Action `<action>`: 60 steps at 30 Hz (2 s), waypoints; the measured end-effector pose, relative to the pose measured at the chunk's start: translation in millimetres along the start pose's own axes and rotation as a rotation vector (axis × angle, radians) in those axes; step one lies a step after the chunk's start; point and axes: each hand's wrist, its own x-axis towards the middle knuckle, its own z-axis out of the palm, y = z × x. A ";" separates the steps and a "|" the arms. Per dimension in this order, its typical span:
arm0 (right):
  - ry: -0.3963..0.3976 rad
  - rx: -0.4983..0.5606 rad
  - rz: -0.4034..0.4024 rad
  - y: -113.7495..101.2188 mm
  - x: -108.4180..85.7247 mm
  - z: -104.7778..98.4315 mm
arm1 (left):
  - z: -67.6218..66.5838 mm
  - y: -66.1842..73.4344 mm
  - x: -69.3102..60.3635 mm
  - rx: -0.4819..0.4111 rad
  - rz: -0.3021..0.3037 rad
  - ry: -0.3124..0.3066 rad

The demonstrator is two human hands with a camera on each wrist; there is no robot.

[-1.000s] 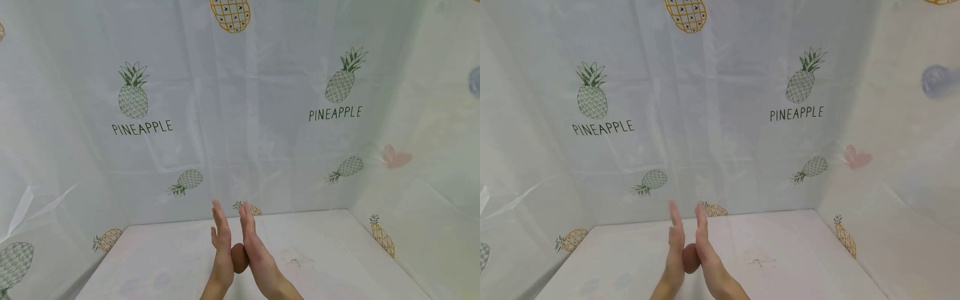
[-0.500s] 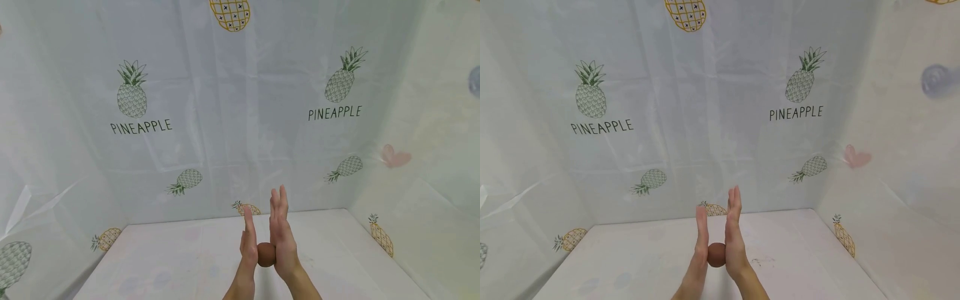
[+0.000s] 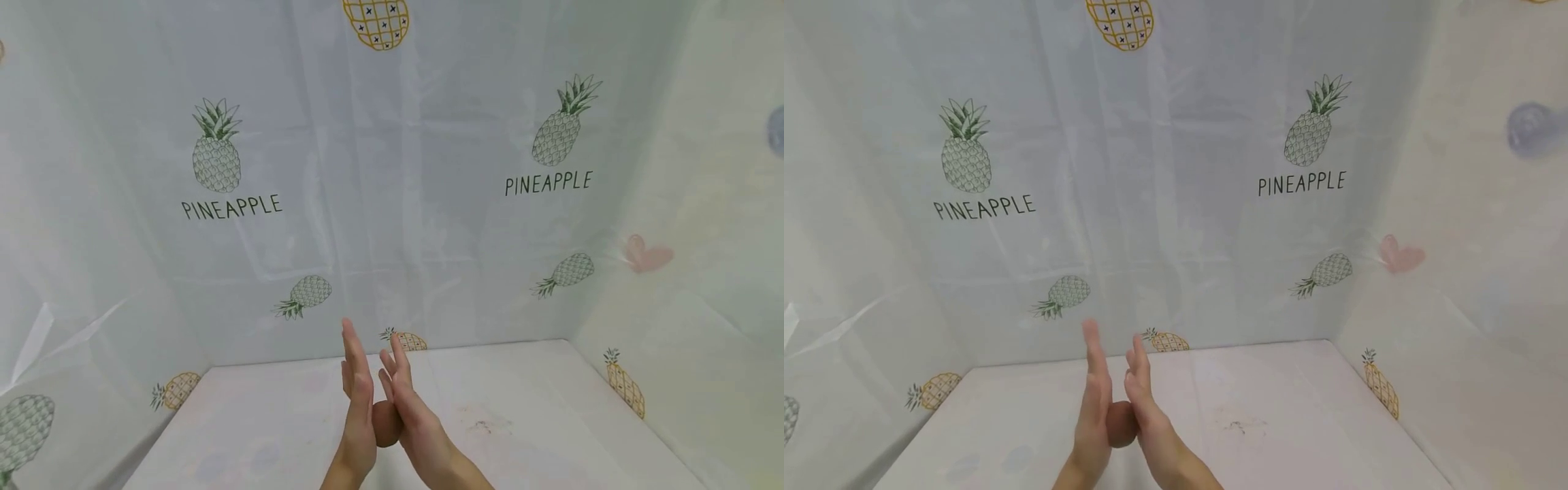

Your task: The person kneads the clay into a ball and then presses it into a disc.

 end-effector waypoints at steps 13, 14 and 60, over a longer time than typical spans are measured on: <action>0.111 -0.019 -0.221 -15.5 -7.2 -12.7 | 13.3 -25.9 -1.1 0.044 -0.012 -0.086; 0.123 -0.029 -0.251 -15.8 -7.5 -16.0 | 16.1 -25.8 -2.7 0.036 -0.015 -0.117; 0.171 -0.038 -0.258 -1.2 -0.5 -36.5 | 35.0 -15.6 -14.7 0.033 0.120 -0.171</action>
